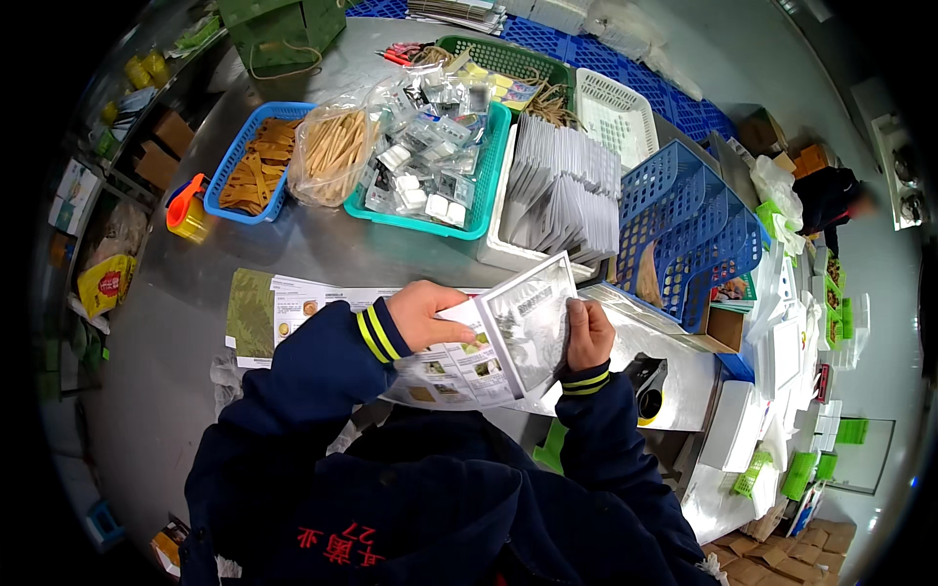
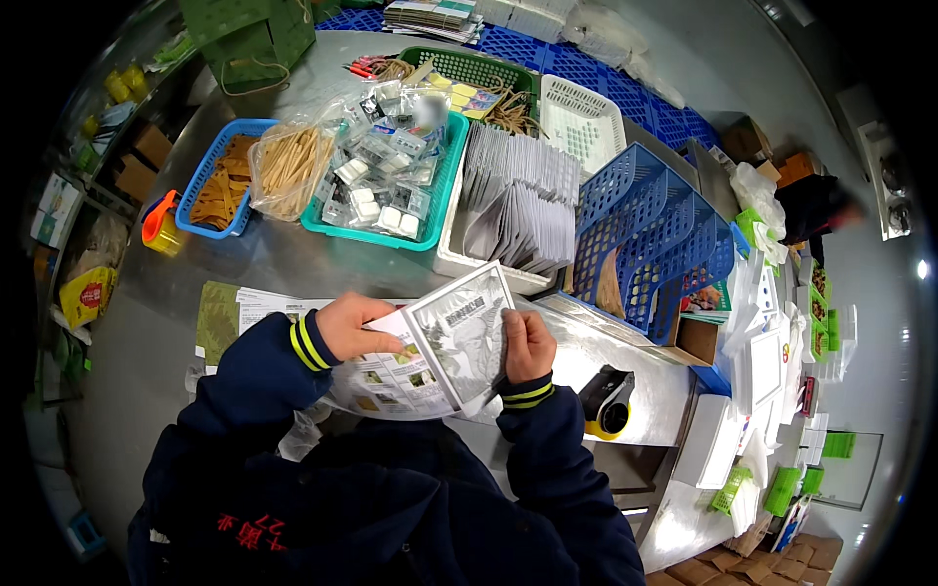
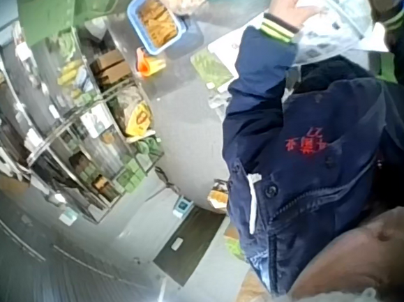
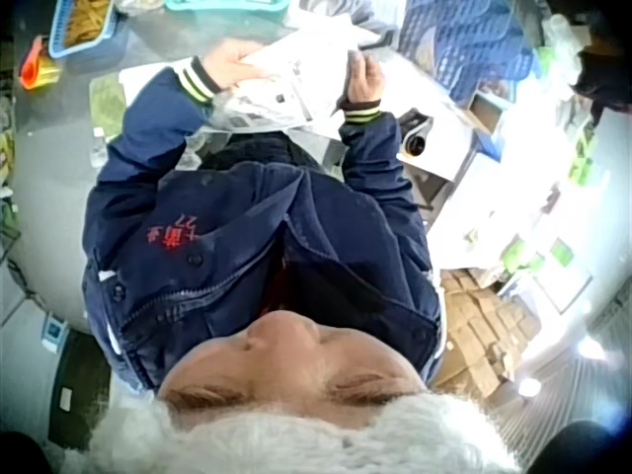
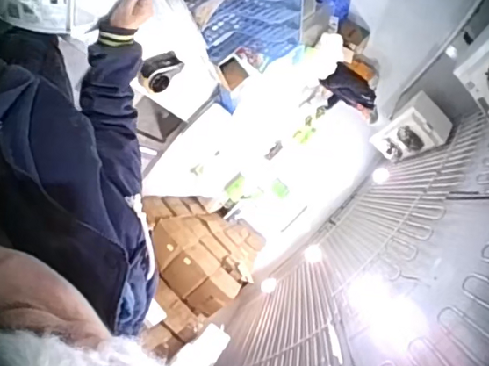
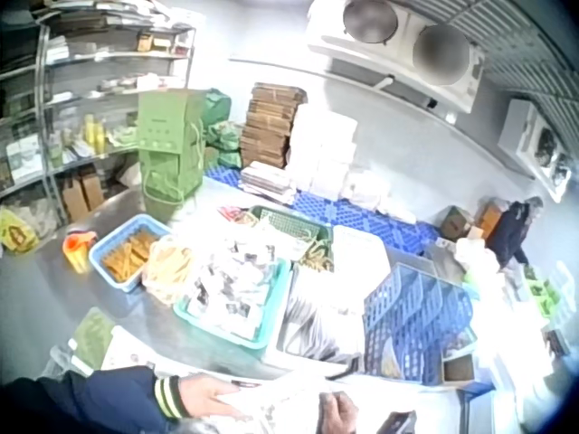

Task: The person is assembling kits of small industrial components by picking items from several bins, placing them into plastic bags, and organizing them on a metal table according to a printed instruction sheet.

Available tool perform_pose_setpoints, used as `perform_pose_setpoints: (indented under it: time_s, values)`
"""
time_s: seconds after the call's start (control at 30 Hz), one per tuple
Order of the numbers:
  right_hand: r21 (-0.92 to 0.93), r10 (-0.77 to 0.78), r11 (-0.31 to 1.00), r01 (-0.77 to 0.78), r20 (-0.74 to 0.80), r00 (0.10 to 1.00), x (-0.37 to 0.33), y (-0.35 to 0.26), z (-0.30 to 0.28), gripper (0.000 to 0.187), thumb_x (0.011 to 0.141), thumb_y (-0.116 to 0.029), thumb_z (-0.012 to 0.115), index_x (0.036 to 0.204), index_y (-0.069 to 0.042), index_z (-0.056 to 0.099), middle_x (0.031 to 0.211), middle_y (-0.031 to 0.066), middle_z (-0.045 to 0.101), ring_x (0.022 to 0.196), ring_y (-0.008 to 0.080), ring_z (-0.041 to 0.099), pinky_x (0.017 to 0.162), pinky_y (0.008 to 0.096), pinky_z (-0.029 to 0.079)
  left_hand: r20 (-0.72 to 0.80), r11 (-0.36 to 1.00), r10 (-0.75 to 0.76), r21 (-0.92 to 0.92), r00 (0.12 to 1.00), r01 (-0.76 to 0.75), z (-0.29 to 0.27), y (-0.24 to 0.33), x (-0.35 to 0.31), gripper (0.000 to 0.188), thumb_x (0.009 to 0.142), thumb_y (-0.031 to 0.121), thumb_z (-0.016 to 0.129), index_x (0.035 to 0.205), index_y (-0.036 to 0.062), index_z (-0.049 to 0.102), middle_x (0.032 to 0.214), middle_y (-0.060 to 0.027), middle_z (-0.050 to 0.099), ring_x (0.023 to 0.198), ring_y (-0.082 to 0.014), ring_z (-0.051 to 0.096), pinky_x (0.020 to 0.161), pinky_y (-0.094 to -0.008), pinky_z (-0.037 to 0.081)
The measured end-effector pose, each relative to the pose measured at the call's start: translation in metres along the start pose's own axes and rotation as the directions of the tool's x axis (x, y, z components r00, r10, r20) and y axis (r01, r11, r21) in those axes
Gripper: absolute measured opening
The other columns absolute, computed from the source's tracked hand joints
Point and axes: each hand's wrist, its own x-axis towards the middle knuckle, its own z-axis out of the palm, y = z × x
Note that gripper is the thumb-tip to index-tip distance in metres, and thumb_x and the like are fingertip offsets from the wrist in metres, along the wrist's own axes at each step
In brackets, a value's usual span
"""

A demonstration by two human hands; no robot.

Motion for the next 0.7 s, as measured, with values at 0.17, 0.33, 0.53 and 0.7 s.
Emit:
perform_pose_setpoints:
  time_s: [0.17, 0.33, 0.53, 0.7]
  values:
    - [-0.032, 0.056, 0.998, -0.047, 0.650, 0.758, -0.034, 0.020, 0.029, 0.021, 0.089, -0.015, 0.046, 0.092, 0.002, 0.057, 0.086, 0.0086, 0.062, 0.078, 0.0160, 0.059, 0.066, 0.0270, 0.047, -0.023, 0.903, 0.365, 0.253, 0.931, -0.348, 0.022, 0.020, 0.002, 0.030, 0.067, 0.014, 0.072, 0.091, 0.0000, 0.059, 0.088, -0.0109, 0.055, 0.083, -0.0203, 0.052, 0.075, -0.0300, 0.041]
    - [0.396, 0.163, -0.012, -0.918, 0.907, 0.389, -0.076, -0.023, 0.067, 0.027, 0.089, -0.020, 0.046, 0.102, 0.002, 0.053, 0.093, 0.0101, 0.060, 0.087, 0.0185, 0.057, 0.074, 0.0284, 0.045, -0.042, 0.992, -0.042, 0.121, 0.998, 0.047, 0.026, 0.020, -0.002, 0.049, 0.066, 0.013, 0.075, 0.104, -0.0016, 0.049, 0.105, -0.0155, 0.054, 0.091, -0.0163, 0.053, 0.079, -0.0297, 0.043]
    - [0.419, 0.332, 0.152, -0.895, 0.831, 0.446, -0.047, -0.049, 0.033, 0.037, 0.089, -0.026, 0.046, 0.114, 0.002, 0.048, 0.102, 0.0119, 0.058, 0.097, 0.0215, 0.055, 0.085, 0.0300, 0.042, 0.012, 0.996, -0.080, -0.033, 0.997, 0.080, 0.015, 0.011, 0.004, 0.023, 0.069, 0.007, 0.071, 0.083, -0.0016, 0.055, 0.072, -0.0048, 0.062, 0.061, -0.0061, 0.055, 0.054, -0.0208, 0.043]
    - [0.098, 0.275, 0.831, -0.548, 0.784, 0.557, -0.044, -0.038, 0.027, 0.030, 0.088, -0.017, 0.051, 0.109, 0.004, 0.053, 0.097, 0.0057, 0.058, 0.089, 0.0095, 0.050, 0.079, 0.0239, 0.040, -0.132, 0.877, 0.344, 0.399, 0.930, -0.267, 0.010, -0.008, 0.007, 0.023, 0.068, 0.012, 0.072, 0.075, 0.0008, 0.053, 0.062, -0.0020, 0.055, 0.050, -0.0038, 0.044, 0.043, -0.0215, 0.035]
